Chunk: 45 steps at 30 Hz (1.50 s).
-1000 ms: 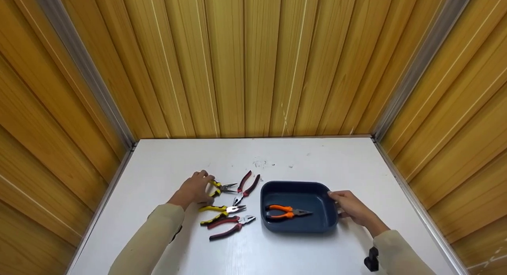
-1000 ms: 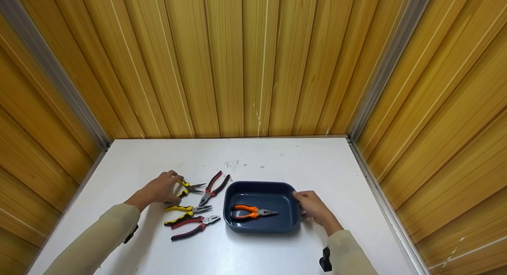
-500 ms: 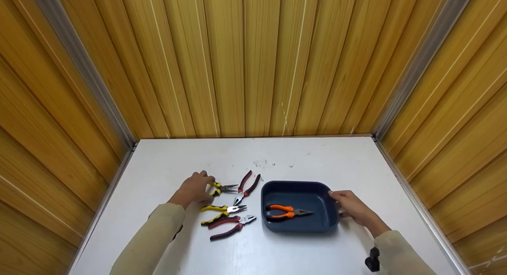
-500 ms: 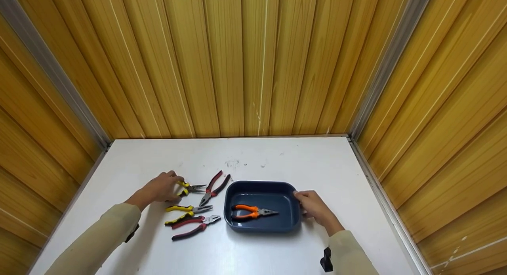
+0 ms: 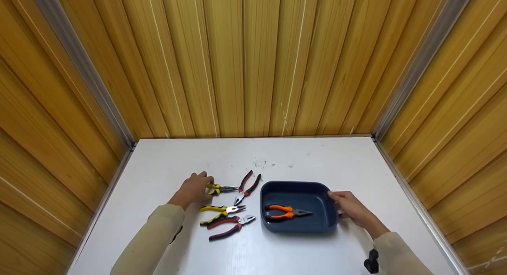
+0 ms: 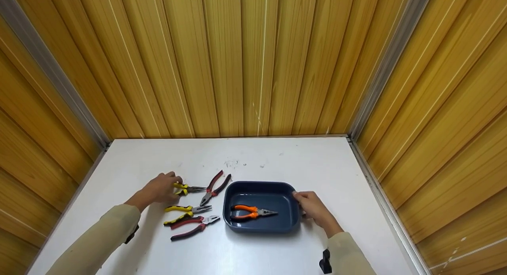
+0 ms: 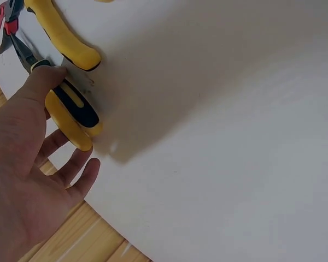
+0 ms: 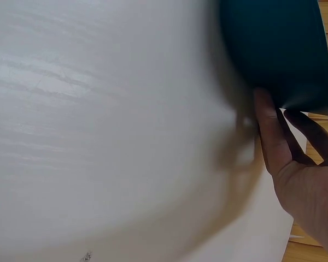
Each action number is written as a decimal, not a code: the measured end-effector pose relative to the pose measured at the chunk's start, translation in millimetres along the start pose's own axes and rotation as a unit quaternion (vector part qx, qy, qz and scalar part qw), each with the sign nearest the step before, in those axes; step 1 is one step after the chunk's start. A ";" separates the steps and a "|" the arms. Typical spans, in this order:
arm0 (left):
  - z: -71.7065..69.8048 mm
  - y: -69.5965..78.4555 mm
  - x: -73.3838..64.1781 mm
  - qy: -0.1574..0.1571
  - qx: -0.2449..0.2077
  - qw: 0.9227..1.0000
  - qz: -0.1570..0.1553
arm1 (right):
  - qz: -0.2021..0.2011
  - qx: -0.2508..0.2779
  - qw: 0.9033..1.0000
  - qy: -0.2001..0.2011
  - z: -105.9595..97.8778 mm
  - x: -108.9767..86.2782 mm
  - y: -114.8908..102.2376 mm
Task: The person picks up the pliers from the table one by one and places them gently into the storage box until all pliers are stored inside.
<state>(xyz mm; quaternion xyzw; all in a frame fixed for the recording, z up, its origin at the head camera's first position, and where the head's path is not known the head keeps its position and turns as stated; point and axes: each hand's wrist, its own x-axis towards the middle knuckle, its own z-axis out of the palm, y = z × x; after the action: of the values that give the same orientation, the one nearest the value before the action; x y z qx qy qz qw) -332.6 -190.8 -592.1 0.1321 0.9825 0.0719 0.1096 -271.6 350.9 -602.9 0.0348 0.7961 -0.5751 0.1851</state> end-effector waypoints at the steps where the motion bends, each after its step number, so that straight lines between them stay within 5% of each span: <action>1: 0.1 0.0 0.0 -0.001 0.001 1.000 0.000 | 0.000 -0.001 1.000 0.001 -0.1 -0.2 0.1; 12: 2.1 0.3 0.4 -0.006 0.006 1.000 0.008 | -0.010 0.010 1.000 -0.010 0.1 -1.1 -0.6; 22: 7.3 5.0 4.7 -0.012 0.000 1.000 -0.016 | -0.014 0.010 1.000 -0.001 0.5 0.1 0.8; 45: -0.8 13.1 0.9 -0.016 0.014 1.000 -0.011 | -0.011 0.001 1.000 0.011 3.2 -1.7 2.2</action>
<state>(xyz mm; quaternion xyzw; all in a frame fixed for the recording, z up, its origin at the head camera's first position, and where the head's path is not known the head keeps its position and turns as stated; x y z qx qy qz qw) -330.4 -178.2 -589.3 0.1234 0.9830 0.0550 0.1241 -268.6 348.9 -605.1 0.0323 0.7978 -0.5776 0.1698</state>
